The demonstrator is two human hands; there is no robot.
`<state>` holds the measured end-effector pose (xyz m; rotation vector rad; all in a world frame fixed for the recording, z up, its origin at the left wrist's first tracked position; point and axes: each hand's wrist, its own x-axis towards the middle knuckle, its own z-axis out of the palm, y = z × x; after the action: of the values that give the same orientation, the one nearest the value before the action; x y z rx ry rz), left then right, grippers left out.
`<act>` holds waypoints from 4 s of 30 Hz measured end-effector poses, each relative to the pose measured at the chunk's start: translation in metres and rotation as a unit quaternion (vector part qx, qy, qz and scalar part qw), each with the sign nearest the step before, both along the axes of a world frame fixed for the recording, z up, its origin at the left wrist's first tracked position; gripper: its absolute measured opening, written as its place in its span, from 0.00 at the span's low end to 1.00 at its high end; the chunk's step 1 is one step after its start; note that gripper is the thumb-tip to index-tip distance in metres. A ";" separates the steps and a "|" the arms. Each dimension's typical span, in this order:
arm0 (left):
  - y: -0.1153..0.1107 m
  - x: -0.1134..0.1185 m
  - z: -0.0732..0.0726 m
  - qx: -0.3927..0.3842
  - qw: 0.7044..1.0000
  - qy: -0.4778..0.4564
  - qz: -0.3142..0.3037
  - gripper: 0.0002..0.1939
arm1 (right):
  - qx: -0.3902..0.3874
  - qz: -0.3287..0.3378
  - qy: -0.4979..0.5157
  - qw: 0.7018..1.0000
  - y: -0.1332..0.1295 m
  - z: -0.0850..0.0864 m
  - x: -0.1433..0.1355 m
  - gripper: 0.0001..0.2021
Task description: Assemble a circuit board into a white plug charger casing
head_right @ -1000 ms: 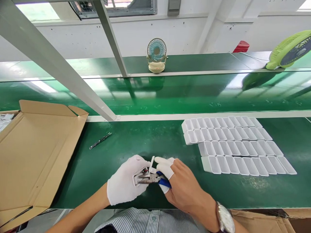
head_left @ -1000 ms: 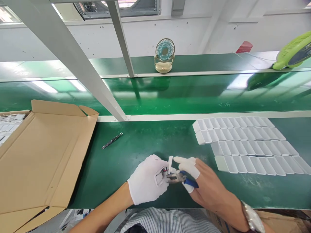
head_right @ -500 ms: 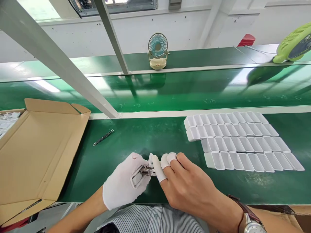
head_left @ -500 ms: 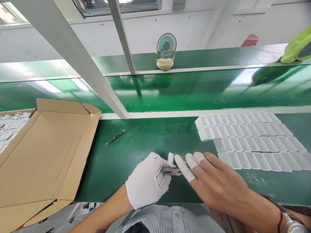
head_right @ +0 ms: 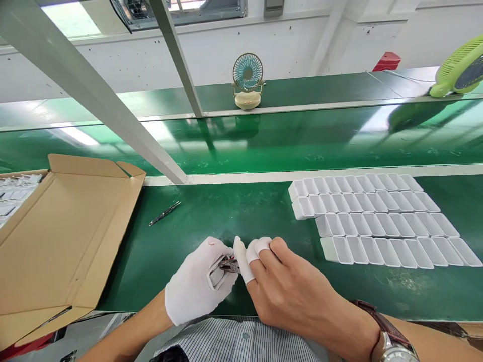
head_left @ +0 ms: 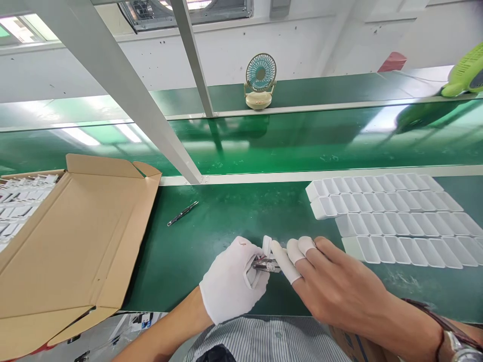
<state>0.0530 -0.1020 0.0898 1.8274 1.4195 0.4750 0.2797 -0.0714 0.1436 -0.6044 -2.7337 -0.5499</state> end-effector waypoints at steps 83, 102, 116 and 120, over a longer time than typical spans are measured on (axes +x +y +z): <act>-0.004 0.009 0.033 -0.237 0.968 0.028 -0.074 0.15 | -0.039 0.061 -0.042 0.997 -0.013 0.012 0.000 0.10; -0.009 0.010 0.043 -0.227 0.971 -0.004 -0.075 0.14 | -0.045 0.053 -0.039 0.997 -0.019 0.016 -0.002 0.08; -0.011 0.016 0.027 -0.240 0.966 -0.041 -0.088 0.13 | -0.047 0.059 -0.092 0.993 -0.019 0.015 -0.002 0.10; -0.012 0.012 0.027 -0.258 0.963 -0.035 -0.074 0.15 | -0.051 0.050 -0.107 0.992 -0.023 0.016 -0.001 0.10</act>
<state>0.0650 -0.1139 0.1164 1.4591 1.2070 0.0760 0.2788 -0.0939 0.1595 -0.4512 -2.9908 -0.4793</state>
